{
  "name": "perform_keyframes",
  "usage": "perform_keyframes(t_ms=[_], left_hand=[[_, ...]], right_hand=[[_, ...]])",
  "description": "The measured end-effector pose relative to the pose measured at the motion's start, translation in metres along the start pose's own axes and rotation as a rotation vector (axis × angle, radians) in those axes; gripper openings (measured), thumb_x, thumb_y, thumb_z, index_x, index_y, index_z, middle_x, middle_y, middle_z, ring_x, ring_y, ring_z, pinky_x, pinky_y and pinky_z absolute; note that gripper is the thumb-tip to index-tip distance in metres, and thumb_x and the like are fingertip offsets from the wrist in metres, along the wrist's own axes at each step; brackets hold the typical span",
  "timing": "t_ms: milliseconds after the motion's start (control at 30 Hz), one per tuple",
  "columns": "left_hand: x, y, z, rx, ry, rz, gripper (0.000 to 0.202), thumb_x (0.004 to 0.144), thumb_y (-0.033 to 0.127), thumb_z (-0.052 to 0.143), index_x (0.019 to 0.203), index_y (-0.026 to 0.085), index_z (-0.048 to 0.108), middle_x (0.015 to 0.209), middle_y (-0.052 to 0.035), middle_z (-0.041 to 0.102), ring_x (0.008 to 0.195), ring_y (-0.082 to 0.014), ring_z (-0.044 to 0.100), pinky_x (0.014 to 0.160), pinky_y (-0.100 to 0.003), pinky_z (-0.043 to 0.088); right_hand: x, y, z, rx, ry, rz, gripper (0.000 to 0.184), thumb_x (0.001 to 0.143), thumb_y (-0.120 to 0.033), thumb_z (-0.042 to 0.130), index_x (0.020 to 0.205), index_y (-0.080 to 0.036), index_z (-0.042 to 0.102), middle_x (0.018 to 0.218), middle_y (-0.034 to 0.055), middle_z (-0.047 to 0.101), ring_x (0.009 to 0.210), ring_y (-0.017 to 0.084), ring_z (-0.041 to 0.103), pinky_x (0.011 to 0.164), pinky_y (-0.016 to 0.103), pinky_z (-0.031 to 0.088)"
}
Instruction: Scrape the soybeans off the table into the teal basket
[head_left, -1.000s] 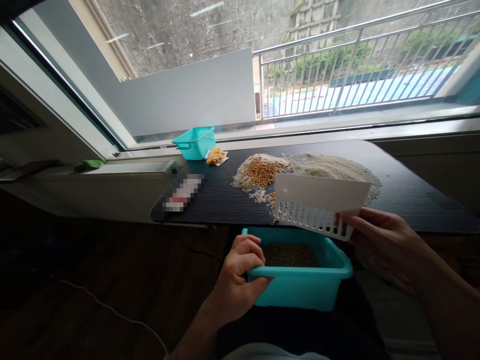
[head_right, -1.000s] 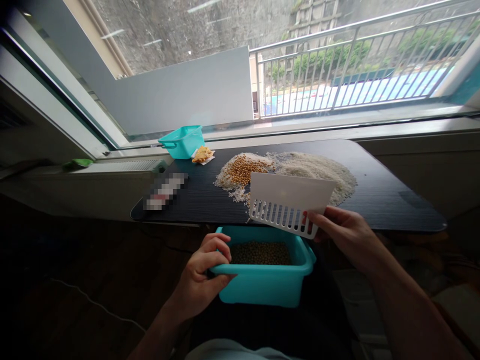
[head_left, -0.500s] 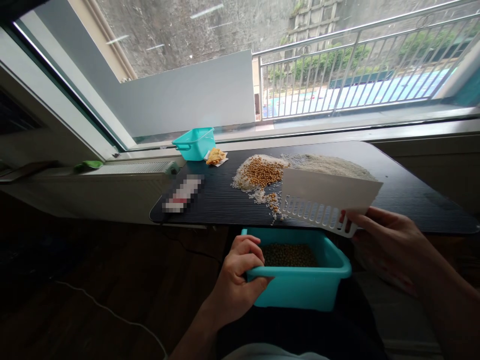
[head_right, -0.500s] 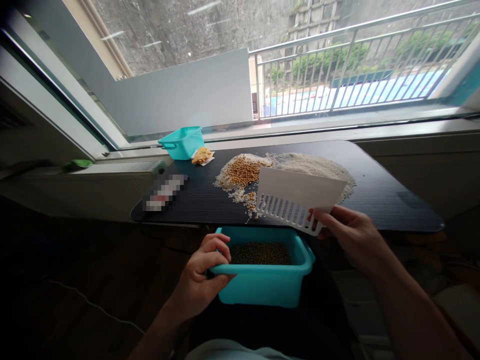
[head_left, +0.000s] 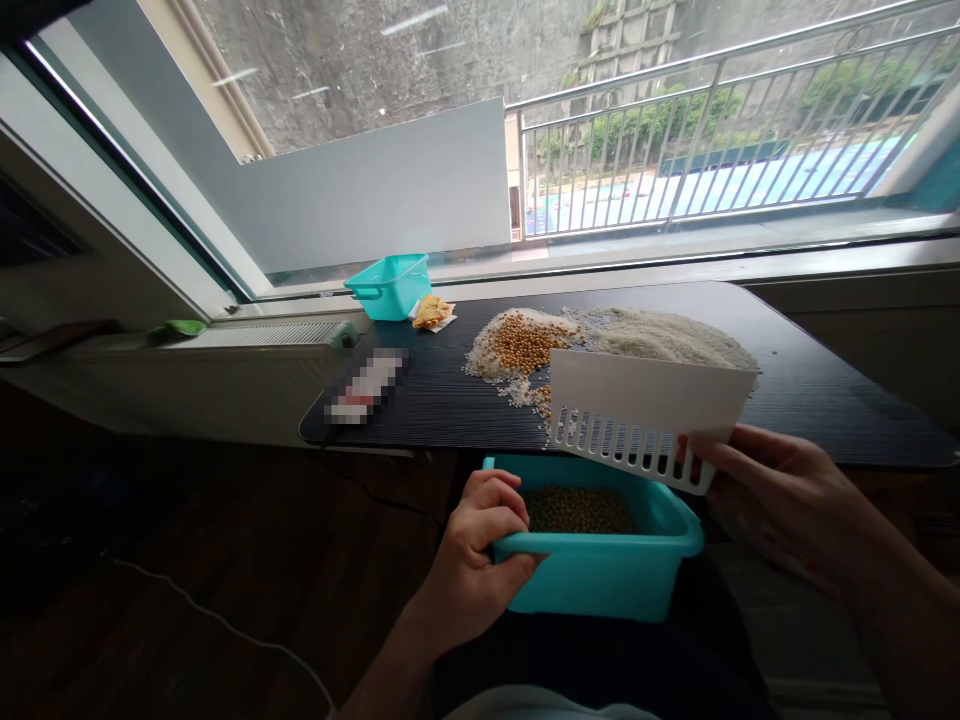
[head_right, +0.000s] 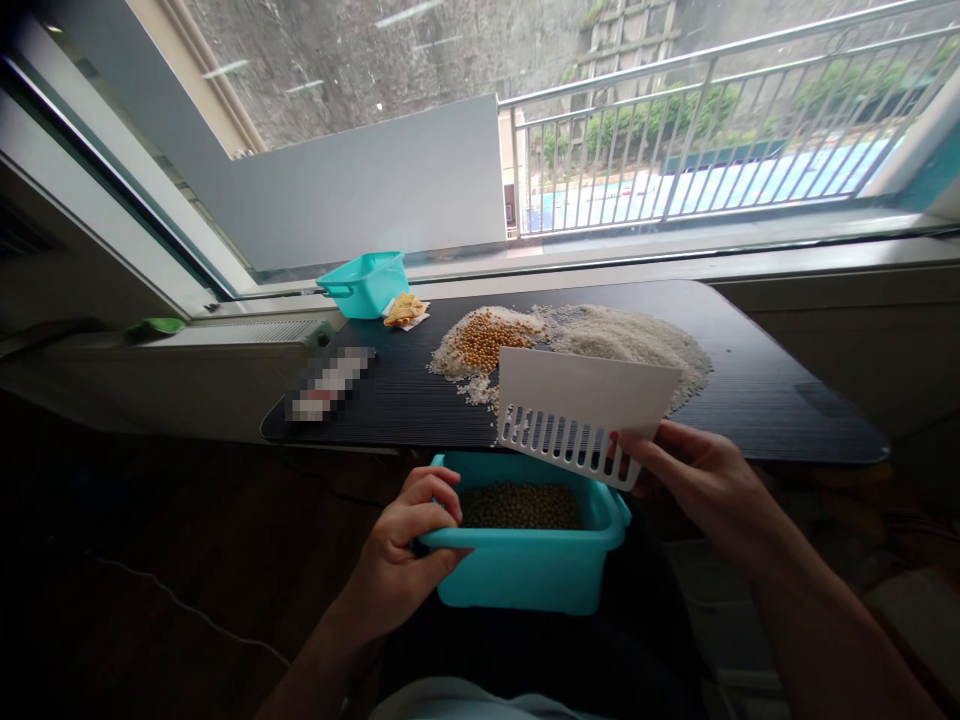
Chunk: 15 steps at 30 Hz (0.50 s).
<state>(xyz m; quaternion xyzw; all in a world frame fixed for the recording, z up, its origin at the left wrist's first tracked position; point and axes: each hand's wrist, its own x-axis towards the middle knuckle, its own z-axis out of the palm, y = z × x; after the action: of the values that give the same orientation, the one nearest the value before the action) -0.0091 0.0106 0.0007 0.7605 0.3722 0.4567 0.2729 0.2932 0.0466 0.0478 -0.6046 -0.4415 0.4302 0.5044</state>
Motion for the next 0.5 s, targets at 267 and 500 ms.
perform_keyframes(t_ms=[267,500], left_hand=[[0.001,0.001,0.0,-0.011,0.012,0.018,0.023,0.086,0.008,0.079,0.073,0.02,0.065,0.085,-0.005,0.069,0.108,-0.0278,0.069,0.1,-0.042,0.06],[0.0,0.0,0.001,-0.002,0.015,0.019,0.023,0.088,0.011,0.079,0.072,0.021,0.066,0.084,-0.0056,0.07,0.107,-0.0283,0.07,0.1,-0.043,0.06]], right_hand=[[0.004,0.01,0.024,-0.052,-0.057,-0.013,0.07,0.032,-0.089,0.092,0.063,-0.026,0.085,0.06,0.0053,0.075,0.045,0.016,0.056,0.047,0.033,0.055],[0.008,0.032,-0.001,-0.029,0.079,-0.012,0.055,0.052,-0.071,0.097,0.082,-0.025,0.091,0.079,0.0075,0.085,0.062,0.024,0.072,0.057,0.035,0.063]])
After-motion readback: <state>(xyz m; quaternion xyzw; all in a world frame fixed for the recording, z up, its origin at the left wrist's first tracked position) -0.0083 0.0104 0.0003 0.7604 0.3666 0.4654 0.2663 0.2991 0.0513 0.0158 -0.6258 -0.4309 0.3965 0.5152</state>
